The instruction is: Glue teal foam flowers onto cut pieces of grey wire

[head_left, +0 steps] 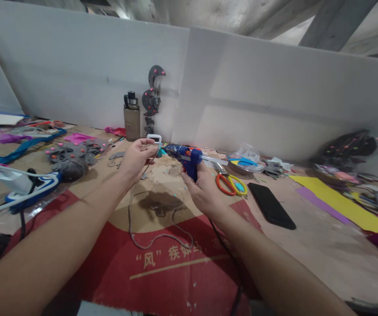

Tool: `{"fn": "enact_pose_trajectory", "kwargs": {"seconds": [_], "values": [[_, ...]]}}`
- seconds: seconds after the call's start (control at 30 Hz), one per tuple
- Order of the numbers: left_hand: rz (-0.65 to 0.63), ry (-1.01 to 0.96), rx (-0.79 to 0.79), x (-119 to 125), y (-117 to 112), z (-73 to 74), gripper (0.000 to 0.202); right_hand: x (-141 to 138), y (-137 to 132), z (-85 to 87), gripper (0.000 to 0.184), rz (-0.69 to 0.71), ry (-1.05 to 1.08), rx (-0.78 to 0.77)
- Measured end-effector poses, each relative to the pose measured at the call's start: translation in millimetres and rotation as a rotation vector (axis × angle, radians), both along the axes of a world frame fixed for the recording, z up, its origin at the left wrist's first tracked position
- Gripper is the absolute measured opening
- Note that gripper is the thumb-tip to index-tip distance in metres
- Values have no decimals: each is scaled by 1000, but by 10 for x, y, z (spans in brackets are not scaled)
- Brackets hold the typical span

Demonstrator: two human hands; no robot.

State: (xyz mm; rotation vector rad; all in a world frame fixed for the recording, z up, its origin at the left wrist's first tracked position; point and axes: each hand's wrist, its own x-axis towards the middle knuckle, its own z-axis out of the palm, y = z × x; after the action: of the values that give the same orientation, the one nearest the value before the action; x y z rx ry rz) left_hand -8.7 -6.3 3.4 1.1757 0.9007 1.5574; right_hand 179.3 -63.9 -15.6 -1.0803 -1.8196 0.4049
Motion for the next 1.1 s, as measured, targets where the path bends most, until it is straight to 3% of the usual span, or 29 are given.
{"fn": "enact_pose_trajectory", "kwargs": {"seconds": [1.1], "values": [[6,39,3,-10,-18,29,36,-4,-20,18,28,10,37,-5]]}}
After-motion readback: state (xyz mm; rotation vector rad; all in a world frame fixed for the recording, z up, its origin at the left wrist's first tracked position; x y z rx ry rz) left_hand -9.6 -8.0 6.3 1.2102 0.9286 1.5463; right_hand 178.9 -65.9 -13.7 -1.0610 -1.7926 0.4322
